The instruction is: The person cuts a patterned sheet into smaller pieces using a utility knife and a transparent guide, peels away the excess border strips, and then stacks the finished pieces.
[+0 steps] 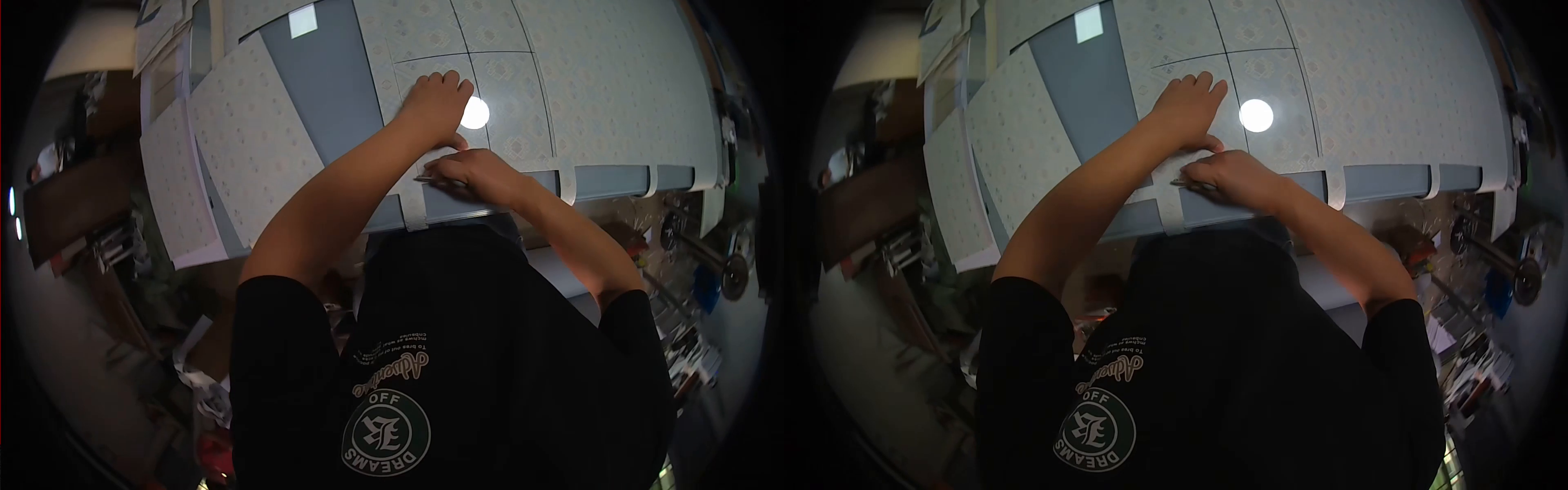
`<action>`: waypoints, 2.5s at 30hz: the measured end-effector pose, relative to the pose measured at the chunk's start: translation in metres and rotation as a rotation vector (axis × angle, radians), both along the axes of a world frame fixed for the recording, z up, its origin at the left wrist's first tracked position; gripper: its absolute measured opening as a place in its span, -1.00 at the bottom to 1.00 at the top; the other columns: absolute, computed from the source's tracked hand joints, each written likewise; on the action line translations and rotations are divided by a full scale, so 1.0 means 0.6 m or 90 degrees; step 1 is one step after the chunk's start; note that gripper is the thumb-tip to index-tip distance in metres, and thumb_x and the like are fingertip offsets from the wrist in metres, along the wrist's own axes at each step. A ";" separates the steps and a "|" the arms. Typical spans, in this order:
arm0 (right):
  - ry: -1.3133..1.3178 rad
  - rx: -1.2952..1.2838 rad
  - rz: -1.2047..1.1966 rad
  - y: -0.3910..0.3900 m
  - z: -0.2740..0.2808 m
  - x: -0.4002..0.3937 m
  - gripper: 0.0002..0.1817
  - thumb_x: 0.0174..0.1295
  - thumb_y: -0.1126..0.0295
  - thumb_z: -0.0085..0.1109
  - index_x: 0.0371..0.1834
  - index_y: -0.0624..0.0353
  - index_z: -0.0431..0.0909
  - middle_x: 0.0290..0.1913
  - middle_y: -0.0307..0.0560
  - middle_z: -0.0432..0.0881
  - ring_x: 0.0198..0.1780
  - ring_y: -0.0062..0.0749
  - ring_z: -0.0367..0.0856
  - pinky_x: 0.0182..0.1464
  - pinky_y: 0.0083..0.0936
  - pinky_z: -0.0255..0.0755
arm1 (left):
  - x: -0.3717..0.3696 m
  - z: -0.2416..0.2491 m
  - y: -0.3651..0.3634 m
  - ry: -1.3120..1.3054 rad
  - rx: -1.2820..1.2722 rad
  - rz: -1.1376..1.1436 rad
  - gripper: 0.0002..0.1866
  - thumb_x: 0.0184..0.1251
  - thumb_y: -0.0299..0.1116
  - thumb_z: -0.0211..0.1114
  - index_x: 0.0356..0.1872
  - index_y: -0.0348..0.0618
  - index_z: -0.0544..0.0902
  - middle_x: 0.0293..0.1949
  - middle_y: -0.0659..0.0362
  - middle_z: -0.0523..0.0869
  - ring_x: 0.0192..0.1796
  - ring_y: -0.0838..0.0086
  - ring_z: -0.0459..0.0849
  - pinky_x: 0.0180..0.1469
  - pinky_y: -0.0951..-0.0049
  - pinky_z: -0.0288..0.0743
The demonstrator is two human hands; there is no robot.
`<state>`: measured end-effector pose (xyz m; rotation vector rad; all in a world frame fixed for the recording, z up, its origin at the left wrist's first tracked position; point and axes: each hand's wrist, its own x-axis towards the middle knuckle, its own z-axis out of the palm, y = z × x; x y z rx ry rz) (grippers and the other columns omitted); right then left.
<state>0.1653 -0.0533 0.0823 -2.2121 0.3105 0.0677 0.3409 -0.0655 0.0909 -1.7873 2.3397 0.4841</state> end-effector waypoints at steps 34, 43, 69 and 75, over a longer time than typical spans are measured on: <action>0.074 -0.146 -0.756 0.245 0.008 0.111 -0.79 0.30 0.44 0.33 -0.09 0.17 0.52 -0.20 0.05 0.72 -0.13 0.05 0.72 -0.13 -0.19 0.59 | 0.010 0.001 -0.072 -0.129 0.011 -0.126 0.19 -0.09 0.23 0.66 0.53 -0.23 0.32 0.51 -0.13 0.30 0.46 -0.26 0.31 0.31 -0.32 0.46; 0.022 -0.225 -0.764 0.098 -0.018 0.213 -0.81 0.36 0.35 0.24 -0.14 0.18 0.47 -0.27 0.12 0.67 -0.22 0.06 0.70 -0.18 -0.08 0.58 | 0.002 0.019 -0.116 -0.092 0.092 -0.135 -0.06 0.05 -0.04 0.63 0.46 -0.22 0.45 0.48 -0.12 0.34 0.43 -0.27 0.38 0.29 -0.27 0.52; -0.100 -0.284 -0.742 -0.263 -0.075 0.428 -0.80 0.34 0.41 0.30 -0.08 0.23 0.54 -0.24 0.21 0.74 -0.19 0.12 0.75 -0.14 -0.16 0.60 | 0.010 0.034 -0.262 -0.310 0.183 -0.149 0.00 -0.11 -0.19 0.70 0.49 -0.03 0.46 0.50 -0.31 0.15 0.43 -0.42 0.38 0.11 -0.19 0.70; -0.127 -0.296 -0.756 -0.288 -0.087 0.445 -0.77 0.34 0.37 0.33 -0.08 0.23 0.53 -0.23 0.22 0.75 -0.19 0.15 0.76 -0.16 -0.15 0.60 | -0.002 0.010 -0.274 -0.284 0.194 -0.064 0.03 -0.13 -0.21 0.72 0.49 -0.11 0.43 0.49 -0.32 0.14 0.42 -0.41 0.40 0.13 -0.23 0.69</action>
